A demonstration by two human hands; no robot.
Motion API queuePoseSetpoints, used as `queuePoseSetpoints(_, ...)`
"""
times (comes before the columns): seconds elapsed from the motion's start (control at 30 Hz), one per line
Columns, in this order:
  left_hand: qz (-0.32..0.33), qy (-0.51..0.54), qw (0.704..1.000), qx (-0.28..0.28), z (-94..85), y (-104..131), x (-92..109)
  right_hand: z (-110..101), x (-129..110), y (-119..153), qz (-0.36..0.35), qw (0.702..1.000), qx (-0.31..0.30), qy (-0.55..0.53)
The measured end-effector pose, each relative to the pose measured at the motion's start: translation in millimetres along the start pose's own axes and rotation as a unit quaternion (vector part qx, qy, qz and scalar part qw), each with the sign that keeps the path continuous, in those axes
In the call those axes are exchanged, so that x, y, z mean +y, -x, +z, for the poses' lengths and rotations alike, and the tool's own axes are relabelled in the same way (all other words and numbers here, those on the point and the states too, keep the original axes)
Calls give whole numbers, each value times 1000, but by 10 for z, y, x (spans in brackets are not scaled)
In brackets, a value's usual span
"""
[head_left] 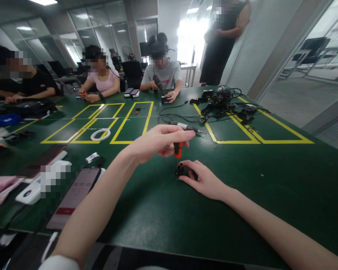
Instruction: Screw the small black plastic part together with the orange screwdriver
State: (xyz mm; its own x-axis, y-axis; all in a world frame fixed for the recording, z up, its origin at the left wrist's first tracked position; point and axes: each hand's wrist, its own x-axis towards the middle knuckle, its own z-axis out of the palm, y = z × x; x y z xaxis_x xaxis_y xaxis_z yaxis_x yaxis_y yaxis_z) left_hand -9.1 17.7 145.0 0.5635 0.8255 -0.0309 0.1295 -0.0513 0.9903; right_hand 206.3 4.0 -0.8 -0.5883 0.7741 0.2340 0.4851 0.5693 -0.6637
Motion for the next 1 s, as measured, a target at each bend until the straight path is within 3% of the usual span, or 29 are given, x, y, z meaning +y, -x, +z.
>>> queuePoseSetpoints(0.27,-22,95,993,-60,-73,-67,-86,6,11,-2,4,1000,-4,2)
queuePoseSetpoints(0.5,8,80,997,-13,-33,-51,-62,9,15,-11,0,1000,-5,3)
queuePoseSetpoints(0.77,-4,55,998,11,-29,-49,-58,11,12,-3,2,1000,-4,8)
queuePoseSetpoints(1.0,-7,91,996,-24,-8,-73,-79,7,37,4,-1,1000,2,3)
